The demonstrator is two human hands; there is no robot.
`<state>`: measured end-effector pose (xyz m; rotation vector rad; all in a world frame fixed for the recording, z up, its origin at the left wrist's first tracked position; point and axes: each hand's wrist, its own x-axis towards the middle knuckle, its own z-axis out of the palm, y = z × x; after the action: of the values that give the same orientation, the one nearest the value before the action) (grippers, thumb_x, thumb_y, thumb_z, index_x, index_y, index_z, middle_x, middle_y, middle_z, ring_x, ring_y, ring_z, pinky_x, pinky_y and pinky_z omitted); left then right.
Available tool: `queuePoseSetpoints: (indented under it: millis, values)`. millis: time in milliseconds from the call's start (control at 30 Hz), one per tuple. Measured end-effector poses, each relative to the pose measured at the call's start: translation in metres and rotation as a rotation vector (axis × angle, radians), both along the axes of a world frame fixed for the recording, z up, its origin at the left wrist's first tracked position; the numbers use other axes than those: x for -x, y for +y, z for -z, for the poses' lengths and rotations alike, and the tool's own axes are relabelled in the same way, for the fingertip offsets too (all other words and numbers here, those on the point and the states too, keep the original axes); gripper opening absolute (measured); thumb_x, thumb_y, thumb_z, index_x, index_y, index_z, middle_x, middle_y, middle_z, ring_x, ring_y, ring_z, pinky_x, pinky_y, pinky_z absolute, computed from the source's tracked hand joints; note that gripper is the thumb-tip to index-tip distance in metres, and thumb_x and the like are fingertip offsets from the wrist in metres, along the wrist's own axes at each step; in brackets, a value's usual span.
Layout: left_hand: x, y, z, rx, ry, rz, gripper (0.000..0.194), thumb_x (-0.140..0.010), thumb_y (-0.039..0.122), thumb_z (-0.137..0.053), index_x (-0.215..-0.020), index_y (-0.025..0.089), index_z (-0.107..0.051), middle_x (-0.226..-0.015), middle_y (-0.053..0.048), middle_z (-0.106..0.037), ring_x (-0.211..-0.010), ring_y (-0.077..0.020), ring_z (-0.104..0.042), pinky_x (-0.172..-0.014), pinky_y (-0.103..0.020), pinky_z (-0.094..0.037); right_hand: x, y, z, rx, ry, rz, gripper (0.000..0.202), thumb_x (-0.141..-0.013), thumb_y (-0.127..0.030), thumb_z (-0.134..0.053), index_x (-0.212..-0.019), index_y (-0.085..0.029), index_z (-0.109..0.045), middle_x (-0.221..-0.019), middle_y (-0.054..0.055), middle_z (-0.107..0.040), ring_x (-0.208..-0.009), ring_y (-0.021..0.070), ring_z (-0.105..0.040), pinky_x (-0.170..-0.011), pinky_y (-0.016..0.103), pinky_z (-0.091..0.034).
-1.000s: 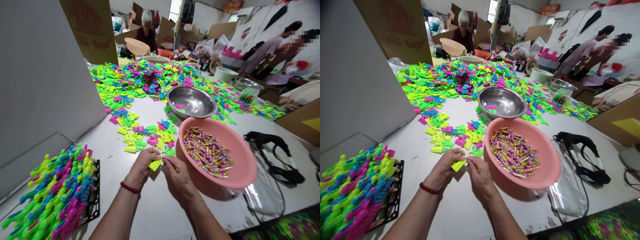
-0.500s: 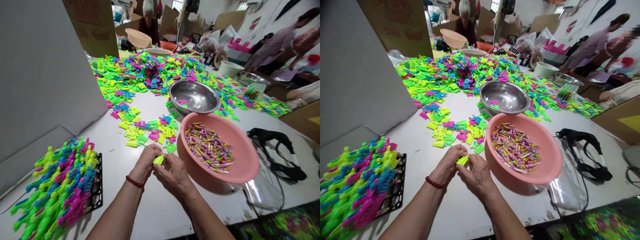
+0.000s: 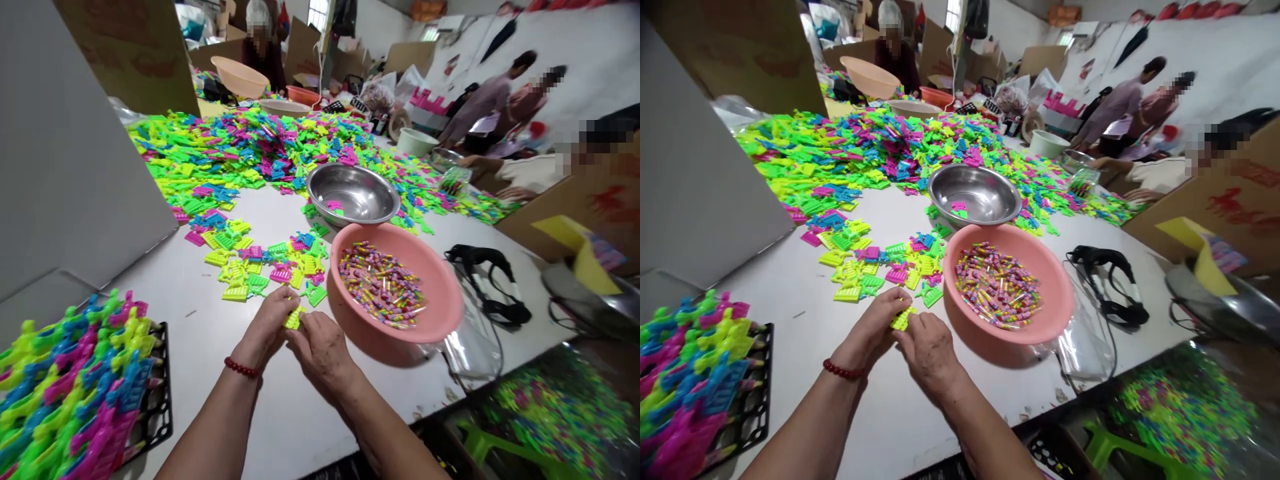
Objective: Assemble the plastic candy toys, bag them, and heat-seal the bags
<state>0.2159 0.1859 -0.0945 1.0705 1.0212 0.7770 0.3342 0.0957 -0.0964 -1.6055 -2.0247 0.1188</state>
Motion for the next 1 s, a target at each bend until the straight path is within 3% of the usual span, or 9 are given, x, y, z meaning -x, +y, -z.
queuePoseSetpoints:
  millis: [133,267,333,467,600,667,800,900,1000]
  values:
    - [0.002,0.006,0.003,-0.489,0.343,0.136,0.036,-0.09,0.046,-0.049,-0.065,0.02,-0.054,-0.068,-0.001,-0.054,-0.068,-0.018,-0.051,-0.064,-0.03,-0.041,-0.004,-0.02,-0.015,0.084,-0.022,0.018,0.015,-0.097,-0.031,-0.056,-0.091,-0.017,-0.057,-0.086,0.007,-0.063,-0.08,0.0231,-0.055,-0.072,0.035,-0.043]
    - [0.0,0.016,0.02,-0.879,0.532,-0.103,0.022,-0.093,0.032,-0.045,-0.09,0.019,-0.063,-0.096,-0.01,-0.063,-0.097,-0.0261,-0.056,-0.091,-0.042,-0.044,-0.028,-0.036,-0.047,0.047,-0.09,-0.055,0.019,-0.097,-0.027,-0.056,-0.112,-0.017,-0.059,-0.113,0.011,-0.064,-0.1,0.0257,-0.055,-0.087,0.037,-0.044]
    - [-0.003,0.018,0.03,-0.988,0.664,-0.189,0.029,-0.092,0.023,-0.044,-0.114,0.015,-0.062,-0.119,-0.015,-0.06,-0.114,-0.0297,-0.05,-0.102,-0.047,-0.039,-0.058,-0.03,-0.065,0.027,-0.104,-0.021,0.018,-0.099,-0.023,-0.049,-0.111,-0.019,-0.061,-0.108,0.01,-0.065,-0.096,0.0231,-0.056,-0.085,0.033,-0.043]
    - [-0.007,0.015,0.037,-0.916,0.941,-0.209,0.037,-0.091,0.017,-0.045,-0.126,0.014,-0.058,-0.134,-0.017,-0.054,-0.121,-0.0336,-0.046,-0.1,-0.05,-0.04,-0.131,0.014,-0.084,0.238,-0.332,0.265,0.02,-0.095,-0.017,-0.048,-0.088,-0.019,-0.065,-0.091,0.008,-0.066,-0.081,0.0193,-0.057,-0.067,0.028,-0.035]
    - [-0.007,0.012,0.026,-0.763,1.008,-0.282,0.018,-0.093,0.028,-0.053,-0.095,0.017,-0.066,-0.11,-0.012,-0.064,-0.109,-0.0319,-0.052,-0.095,-0.046,-0.044,-0.172,0.06,-0.075,0.528,-0.477,0.33,0.02,-0.088,-0.012,-0.05,-0.08,-0.016,-0.068,-0.083,0.008,-0.067,-0.069,0.0173,-0.056,-0.06,0.029,-0.028]
    - [-0.006,0.011,0.02,-0.699,1.025,-0.341,0.019,-0.093,0.033,-0.056,-0.091,0.016,-0.065,-0.105,-0.013,-0.063,-0.106,-0.0312,-0.053,-0.093,-0.045,-0.045,-0.178,0.072,-0.066,0.572,-0.486,0.302,0.019,-0.086,-0.013,-0.053,-0.076,-0.014,-0.069,-0.08,0.009,-0.067,-0.067,0.0174,-0.056,-0.061,0.028,-0.029]
    - [-0.007,0.007,0.014,-0.593,1.119,-0.398,0.037,-0.088,0.034,-0.064,-0.115,0.011,-0.061,-0.131,-0.019,-0.052,-0.123,-0.0363,-0.044,-0.1,-0.051,-0.04,-0.176,0.074,-0.059,0.566,-0.484,0.299,0.017,-0.085,-0.012,-0.052,-0.085,-0.013,-0.069,-0.09,0.011,-0.068,-0.075,0.0193,-0.058,-0.063,0.028,-0.031]
    - [-0.008,0.005,0.013,-0.525,1.136,-0.35,0.039,-0.087,0.031,-0.065,-0.12,0.012,-0.058,-0.137,-0.019,-0.048,-0.127,-0.037,-0.04,-0.102,-0.053,-0.039,-0.168,0.063,-0.072,0.499,-0.454,0.373,0.018,-0.091,-0.016,-0.047,-0.095,-0.014,-0.065,-0.087,0.011,-0.067,-0.073,0.021,-0.058,-0.061,0.029,-0.031]
    - [-0.007,0.006,0.014,-0.528,1.055,-0.35,0.037,-0.082,0.027,-0.068,-0.115,0.016,-0.057,-0.127,-0.015,-0.054,-0.124,-0.0351,-0.043,-0.101,-0.052,-0.039,-0.144,0.044,-0.095,0.211,-0.244,0.38,0.02,-0.095,-0.03,-0.048,-0.097,-0.017,-0.063,-0.09,0.01,-0.067,-0.081,0.0235,-0.06,-0.067,0.03,-0.038]
